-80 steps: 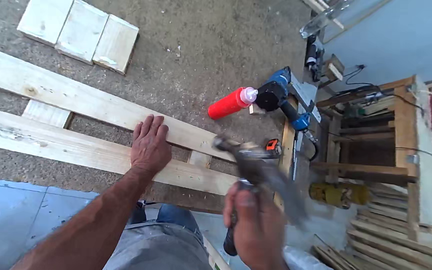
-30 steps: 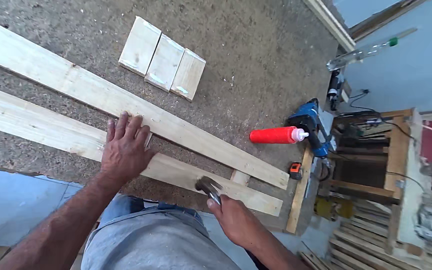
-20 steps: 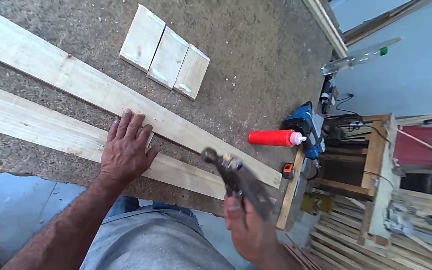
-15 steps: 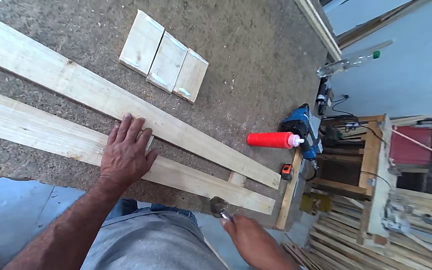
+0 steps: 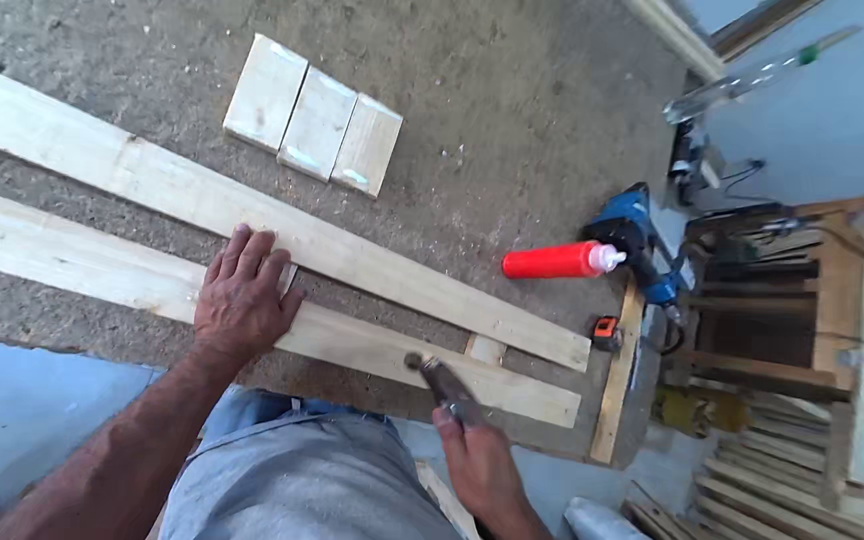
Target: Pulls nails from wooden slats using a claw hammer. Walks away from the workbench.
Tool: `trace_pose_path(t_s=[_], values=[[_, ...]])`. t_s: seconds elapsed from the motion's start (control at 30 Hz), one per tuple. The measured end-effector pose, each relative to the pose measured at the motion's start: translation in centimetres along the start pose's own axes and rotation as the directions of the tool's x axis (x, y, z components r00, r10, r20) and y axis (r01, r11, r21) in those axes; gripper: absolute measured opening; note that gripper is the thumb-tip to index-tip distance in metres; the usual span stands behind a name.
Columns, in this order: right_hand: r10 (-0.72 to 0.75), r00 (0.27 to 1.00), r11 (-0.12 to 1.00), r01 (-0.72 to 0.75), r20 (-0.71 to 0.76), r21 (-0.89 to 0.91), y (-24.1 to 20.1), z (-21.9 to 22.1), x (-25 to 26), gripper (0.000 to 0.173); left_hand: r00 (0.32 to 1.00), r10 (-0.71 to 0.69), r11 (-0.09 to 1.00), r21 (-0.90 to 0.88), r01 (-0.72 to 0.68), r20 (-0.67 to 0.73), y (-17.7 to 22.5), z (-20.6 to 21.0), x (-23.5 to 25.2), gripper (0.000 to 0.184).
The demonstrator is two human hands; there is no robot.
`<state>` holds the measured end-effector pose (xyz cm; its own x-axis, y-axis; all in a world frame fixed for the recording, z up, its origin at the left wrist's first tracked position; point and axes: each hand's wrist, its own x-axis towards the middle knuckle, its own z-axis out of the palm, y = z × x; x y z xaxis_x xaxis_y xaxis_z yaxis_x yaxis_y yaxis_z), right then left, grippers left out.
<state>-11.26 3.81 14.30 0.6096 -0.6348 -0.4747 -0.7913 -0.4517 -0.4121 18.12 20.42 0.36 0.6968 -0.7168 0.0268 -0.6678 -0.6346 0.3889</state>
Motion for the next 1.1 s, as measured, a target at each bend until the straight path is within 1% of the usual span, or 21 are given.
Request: trace_pose_path(t_s=[0.07,0.13,0.17,0.2,0.23,0.27,0.3,0.33,0.37,0.43,0.47,0.5,0.57,0.63,0.67,0.73,0.83,0.93,1.0,1.07,1.1], values=[[-0.205,0.949,0.938,0.261,-0.242,0.228,-0.7,-0.8,0.2,0.067,1.000,0.008,1.000,0.009,-0.008,0.012,0.3,0.0,0.0,0.060],[-0.314,0.872,0.832,0.443,-0.376,0.333,0.2,0.5,0.7,0.063,1.000,0.010,1.000,0.022,-0.010,-0.016,0.3,0.0,-0.2,0.058],[-0.325,0.875,0.843,0.440,-0.359,0.308,1.9,2.2,0.9,0.063,0.999,0.010,1.000,0.029,-0.009,-0.031,0.3,-0.1,-0.2,0.057],[-0.290,0.924,0.910,0.346,-0.249,0.227,3.7,3.5,0.9,0.064,0.999,0.012,0.999,0.036,-0.010,-0.046,0.2,-0.1,-0.1,0.057],[-0.181,0.982,0.978,0.185,-0.044,0.097,4.1,3.4,0.9,0.065,0.998,0.015,0.999,0.041,-0.012,-0.059,0.3,0.0,-0.1,0.056],[-0.060,0.989,0.998,0.063,0.136,-0.024,3.5,2.5,0.9,0.066,0.998,0.014,0.999,0.045,-0.011,-0.066,0.3,0.1,-0.2,0.055],[0.001,0.977,0.996,0.018,0.214,-0.087,2.6,1.5,0.9,0.068,0.998,0.008,0.999,0.052,-0.005,-0.070,0.4,0.1,-0.2,0.054],[-0.048,0.984,0.994,0.063,0.169,-0.088,1.8,0.8,0.5,0.068,0.997,-0.001,0.998,0.059,0.005,-0.072,0.3,0.1,-0.1,0.053],[-0.169,0.985,0.984,0.171,0.035,-0.049,1.6,0.8,-0.4,0.065,0.997,-0.005,0.998,0.065,0.010,-0.072,0.3,0.1,-0.2,0.052],[-0.344,0.925,0.936,0.351,-0.165,0.020,2.3,1.9,-0.7,0.058,0.997,-0.007,0.998,0.066,0.012,-0.079,0.4,0.3,-0.1,0.050],[-0.328,0.935,0.944,0.330,-0.138,-0.005,2.6,2.6,-0.1,0.059,0.996,-0.009,0.998,0.063,0.014,-0.087,0.4,0.4,-0.1,0.051],[-0.218,0.976,0.975,0.218,-0.002,-0.051,2.2,2.7,0.5,0.060,0.996,-0.011,0.998,0.055,0.016,-0.090,0.3,0.6,-0.1,0.051],[0.057,0.957,0.989,-0.015,0.284,-0.149,0.1,1.5,2.3,0.064,0.997,-0.008,1.000,-0.021,0.006,-0.081,0.0,0.5,-0.2,0.052],[0.093,0.932,0.981,-0.026,0.350,-0.191,-2.9,-0.6,3.6,0.067,0.998,-0.015,0.976,-0.220,0.002,-0.057,-0.9,-0.6,-0.1,0.047],[0.056,0.933,0.980,0.016,0.355,-0.197,-4.7,-1.5,4.1,0.067,0.999,-0.018,0.949,-0.316,0.002,-0.045,-1.6,-1.7,-0.2,0.045],[-0.051,0.929,0.987,0.102,0.365,-0.123,-9.1,-2.7,5.0,0.061,0.997,-0.023,0.941,-0.339,-0.005,-0.078,-3.9,-3.9,-0.3,0.041],[-0.208,0.901,0.978,0.183,0.380,0.101,-16.0,-2.9,5.5,0.053,0.997,-0.044,0.990,-0.137,0.036,-0.062,-8.8,-5.8,-1.0,0.048],[-0.354,0.895,0.935,0.334,0.273,0.115,-20.1,-1.0,5.3,0.054,0.999,-0.033,0.999,0.030,0.033,-0.001,-12.2,-5.6,-1.9,0.063],[-0.197,0.902,0.960,0.257,0.385,-0.111,-20.1,0.7,5.4,0.054,0.999,-0.020,0.997,0.074,0.022,-0.029,-12.7,-5.0,-1.9,0.062],[0.168,0.811,0.911,0.089,0.560,-0.403,-20.1,1.3,6.1,0.055,0.998,-0.040,0.997,0.063,0.043,-0.046,-12.4,-4.7,-1.9,0.058],[0.258,0.772,0.884,0.054,0.580,-0.465,-20.5,0.9,6.4,0.055,0.998,-0.050,0.997,0.055,0.053,-0.045,-12.3,-4.6,-1.8,0.057]])
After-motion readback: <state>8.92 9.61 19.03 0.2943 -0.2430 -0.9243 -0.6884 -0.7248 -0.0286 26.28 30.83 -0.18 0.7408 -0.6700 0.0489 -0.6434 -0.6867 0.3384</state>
